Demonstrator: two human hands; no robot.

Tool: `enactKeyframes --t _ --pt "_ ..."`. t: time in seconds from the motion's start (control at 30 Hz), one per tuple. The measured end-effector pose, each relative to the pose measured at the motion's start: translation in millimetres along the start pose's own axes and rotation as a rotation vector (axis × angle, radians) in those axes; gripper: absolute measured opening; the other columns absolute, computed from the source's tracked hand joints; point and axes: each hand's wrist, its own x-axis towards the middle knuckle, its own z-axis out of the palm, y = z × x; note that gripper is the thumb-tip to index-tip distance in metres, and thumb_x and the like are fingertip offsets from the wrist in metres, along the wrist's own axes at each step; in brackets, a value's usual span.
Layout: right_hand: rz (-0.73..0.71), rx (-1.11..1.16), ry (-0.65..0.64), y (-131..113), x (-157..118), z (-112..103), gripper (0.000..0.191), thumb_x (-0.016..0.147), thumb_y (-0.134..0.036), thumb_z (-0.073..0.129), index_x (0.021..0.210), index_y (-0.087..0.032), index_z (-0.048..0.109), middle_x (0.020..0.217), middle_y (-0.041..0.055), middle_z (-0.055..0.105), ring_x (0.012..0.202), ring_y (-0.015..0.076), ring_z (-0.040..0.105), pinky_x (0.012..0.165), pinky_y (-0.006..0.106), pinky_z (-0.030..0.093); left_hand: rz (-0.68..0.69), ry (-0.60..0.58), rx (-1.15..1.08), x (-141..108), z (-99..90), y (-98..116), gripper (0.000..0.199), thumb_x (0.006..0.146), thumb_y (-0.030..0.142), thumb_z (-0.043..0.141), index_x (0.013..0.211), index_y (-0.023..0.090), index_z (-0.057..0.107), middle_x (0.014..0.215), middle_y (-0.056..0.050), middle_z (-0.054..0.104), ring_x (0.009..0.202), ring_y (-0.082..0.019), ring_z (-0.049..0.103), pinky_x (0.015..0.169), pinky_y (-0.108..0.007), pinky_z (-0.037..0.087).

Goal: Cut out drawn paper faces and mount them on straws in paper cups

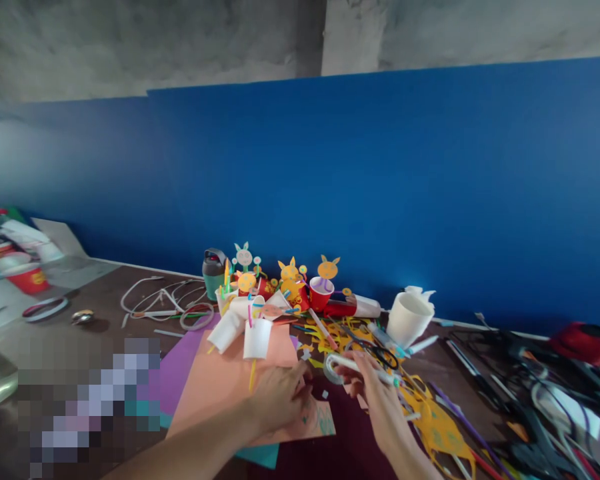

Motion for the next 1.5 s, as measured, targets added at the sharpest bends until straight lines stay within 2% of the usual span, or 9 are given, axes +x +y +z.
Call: enactKeyframes --t 0.07,0.13,0.23,0.3,0.43,0.63,0.87,1.17,1.5 --pt "0.033 -0.029 -0.065 -3 -1 -2 0.025 0.074 -0.041 0.06 0.06 -0.021 0.057 0.058 0.0013 0.06 0.053 0.016 0.052 0.047 0.025 0.037 0.002 -0.032 0.007 3 1.6 -4 0.022 0.083 0.03 0.048 0.103 0.025 0.055 0.086 -0.003 0.071 0.081 -0.024 0.067 0.062 -0.029 0.044" --pt "0.042 -0.093 -0.16 3 -6 -1 0.026 0.075 -0.038 0.06 0.058 -0.02 0.053 0.044 -0.0029 0.052 0.043 0.0127 0.045 0.044 0.024 0.032 0.01 -0.061 0.008 5 3.7 -7 0.02 0.079 0.029 0.051 0.098 0.026 0.057 0.087 -0.003 0.071 0.08 -0.024 0.067 0.06 -0.028 0.043" --pt "0.016 -0.199 -0.225 18 -15 -1 0.017 0.076 -0.032 0.057 0.066 -0.02 0.054 0.047 -0.0031 0.056 0.043 0.0118 0.045 0.044 0.023 0.031 0.032 -0.081 0.0 9 6.5 -9 0.022 0.081 0.037 0.051 0.099 0.026 0.056 0.088 -0.004 0.071 0.083 -0.025 0.066 0.062 -0.028 0.042" --pt "-0.07 -0.277 -0.234 26 -18 -3 0.02 0.077 -0.029 0.056 0.061 -0.02 0.05 0.049 -0.0028 0.057 0.046 0.0115 0.047 0.048 0.023 0.034 0.026 -0.079 0.005 11 7.8 -9 0.022 0.081 0.039 0.051 0.098 0.026 0.055 0.088 -0.003 0.07 0.085 -0.025 0.065 0.064 -0.027 0.041" --pt "-0.175 -0.428 -0.188 31 -16 -9 0.021 0.074 -0.024 0.057 0.058 -0.021 0.044 0.05 -0.0047 0.051 0.049 0.0114 0.046 0.051 0.024 0.036 0.031 -0.077 0.02 14 8.7 -9 0.019 0.081 0.034 0.052 0.098 0.026 0.054 0.086 -0.001 0.071 0.082 -0.023 0.065 0.063 -0.026 0.039" --pt "-0.115 -0.452 -0.129 33 -13 -9 0.024 0.075 -0.024 0.051 0.055 -0.022 0.038 0.046 -0.0055 0.047 0.048 0.0116 0.047 0.049 0.023 0.036 0.062 -0.039 -0.022 13 8.0 -9 0.018 0.085 0.041 0.05 0.094 0.026 0.055 0.081 -0.001 0.07 0.077 -0.022 0.065 0.061 -0.026 0.036" --pt "-0.166 -0.538 -0.148 31 -14 -8 0.025 0.074 -0.021 0.052 0.053 -0.022 0.038 0.047 -0.0047 0.049 0.048 0.0113 0.045 0.05 0.023 0.035 0.037 -0.038 -0.065 12 0.6 -4 0.016 0.083 0.039 0.051 0.09 0.026 0.058 0.077 -0.001 0.07 0.072 -0.022 0.063 0.058 -0.026 0.035" --pt "-0.135 -0.426 -0.134 36 -12 -7 0.024 0.076 -0.025 0.055 0.056 -0.021 0.041 0.047 -0.0053 0.05 0.046 0.0109 0.048 0.047 0.022 0.035 0.043 -0.018 -0.046 11 1.9 -3 0.015 0.085 0.036 0.051 0.093 0.026 0.056 0.077 0.0 0.07 0.075 -0.022 0.064 0.059 -0.025 0.035" --pt "-0.18 -0.469 -0.133 37 -13 -8 0.025 0.076 -0.023 0.055 0.055 -0.02 0.042 0.048 -0.0051 0.05 0.047 0.0102 0.043 0.048 0.021 0.033 0.028 -0.043 -0.041 10 -2.1 0 0.017 0.084 0.037 0.051 0.094 0.025 0.057 0.081 -0.001 0.071 0.08 -0.022 0.065 0.061 -0.025 0.037"
